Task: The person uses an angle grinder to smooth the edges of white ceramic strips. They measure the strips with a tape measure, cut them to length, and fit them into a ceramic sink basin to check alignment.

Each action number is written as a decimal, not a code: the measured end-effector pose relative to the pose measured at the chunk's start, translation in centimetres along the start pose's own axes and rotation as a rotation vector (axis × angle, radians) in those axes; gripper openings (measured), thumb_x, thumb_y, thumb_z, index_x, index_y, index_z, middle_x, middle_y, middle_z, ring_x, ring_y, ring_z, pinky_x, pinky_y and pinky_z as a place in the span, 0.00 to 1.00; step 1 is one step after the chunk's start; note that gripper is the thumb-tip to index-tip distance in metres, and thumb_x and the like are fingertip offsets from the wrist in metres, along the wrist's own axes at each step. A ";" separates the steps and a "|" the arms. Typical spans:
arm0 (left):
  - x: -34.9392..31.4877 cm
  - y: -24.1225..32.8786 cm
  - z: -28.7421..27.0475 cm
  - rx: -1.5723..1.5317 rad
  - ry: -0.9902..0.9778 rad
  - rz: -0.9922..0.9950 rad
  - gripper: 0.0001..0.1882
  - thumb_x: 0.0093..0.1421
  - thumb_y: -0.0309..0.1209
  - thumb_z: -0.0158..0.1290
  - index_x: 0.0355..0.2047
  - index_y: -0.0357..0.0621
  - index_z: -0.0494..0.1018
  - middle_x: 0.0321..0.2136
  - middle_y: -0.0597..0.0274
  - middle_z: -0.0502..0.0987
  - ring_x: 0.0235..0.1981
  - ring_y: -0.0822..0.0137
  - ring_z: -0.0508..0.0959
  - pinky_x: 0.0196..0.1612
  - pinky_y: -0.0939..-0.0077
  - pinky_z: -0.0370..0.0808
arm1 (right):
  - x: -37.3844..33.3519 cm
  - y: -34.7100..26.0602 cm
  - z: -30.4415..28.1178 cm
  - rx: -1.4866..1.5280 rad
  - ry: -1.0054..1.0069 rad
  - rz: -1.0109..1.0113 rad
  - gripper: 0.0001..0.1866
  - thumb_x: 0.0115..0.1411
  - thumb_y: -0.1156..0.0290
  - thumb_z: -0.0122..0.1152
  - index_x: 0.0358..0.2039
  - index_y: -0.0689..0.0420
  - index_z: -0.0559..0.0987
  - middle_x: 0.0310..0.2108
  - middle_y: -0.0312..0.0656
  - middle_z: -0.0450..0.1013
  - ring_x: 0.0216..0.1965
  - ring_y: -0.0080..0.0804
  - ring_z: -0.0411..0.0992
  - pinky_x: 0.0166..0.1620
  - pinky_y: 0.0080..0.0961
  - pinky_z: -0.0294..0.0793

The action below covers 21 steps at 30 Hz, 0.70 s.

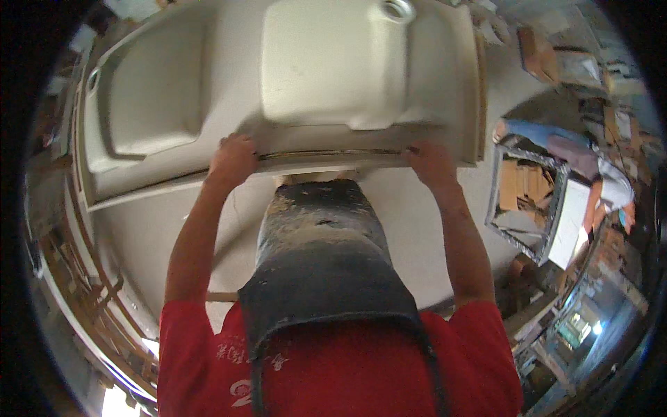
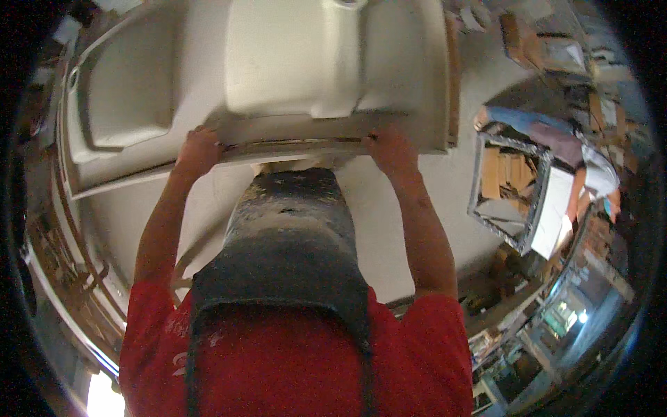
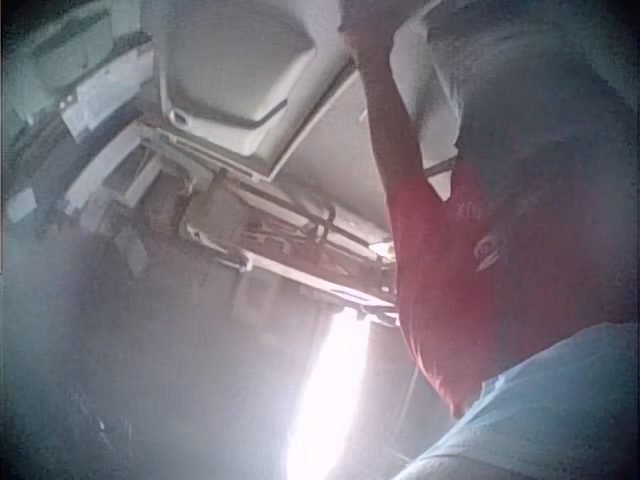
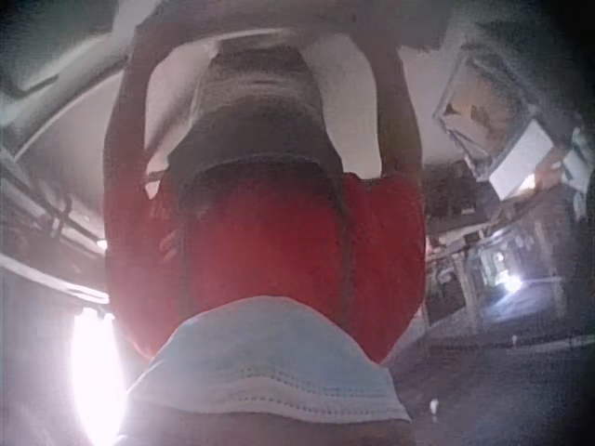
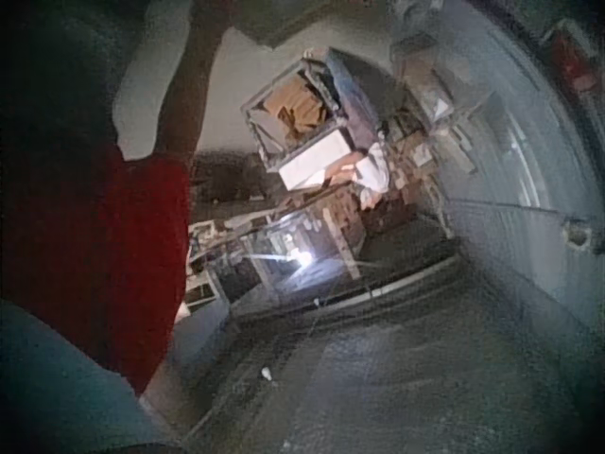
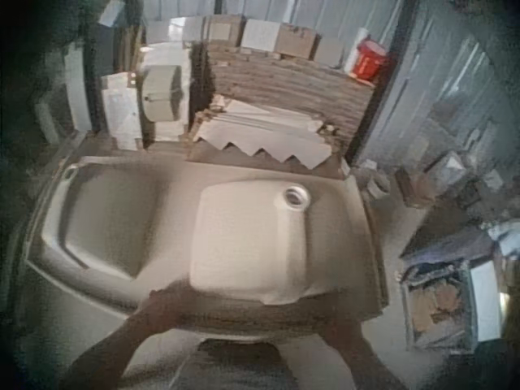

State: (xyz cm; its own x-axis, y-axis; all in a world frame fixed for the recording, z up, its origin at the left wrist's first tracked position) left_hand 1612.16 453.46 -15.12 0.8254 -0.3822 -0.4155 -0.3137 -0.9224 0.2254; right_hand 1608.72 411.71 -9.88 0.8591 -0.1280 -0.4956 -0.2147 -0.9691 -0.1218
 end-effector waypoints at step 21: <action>0.1 -0.6 -0.1 0.029 -0.078 0.033 0.11 0.57 0.30 0.58 0.37 0.36 0.79 0.39 0.46 0.79 0.43 0.42 0.76 0.49 0.48 0.74 | -1.2 25.9 -9.7 -0.106 0.162 -0.096 0.14 0.65 0.56 0.61 0.40 0.51 0.87 0.36 0.45 0.78 0.44 0.47 0.76 0.48 0.42 0.75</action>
State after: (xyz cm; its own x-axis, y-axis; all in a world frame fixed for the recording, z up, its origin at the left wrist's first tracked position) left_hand 1612.47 454.00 -15.23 0.7758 -0.4148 -0.4756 -0.3545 -0.9099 0.2154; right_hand 1606.66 384.73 -4.12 0.9384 -0.0581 -0.3406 -0.0856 -0.9941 -0.0663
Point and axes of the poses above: each hand's wrist, its own x-axis towards the middle knuckle, its own z-axis out of the palm, y = z × x, the point moved 10 cm from there along x, towards the middle knuckle
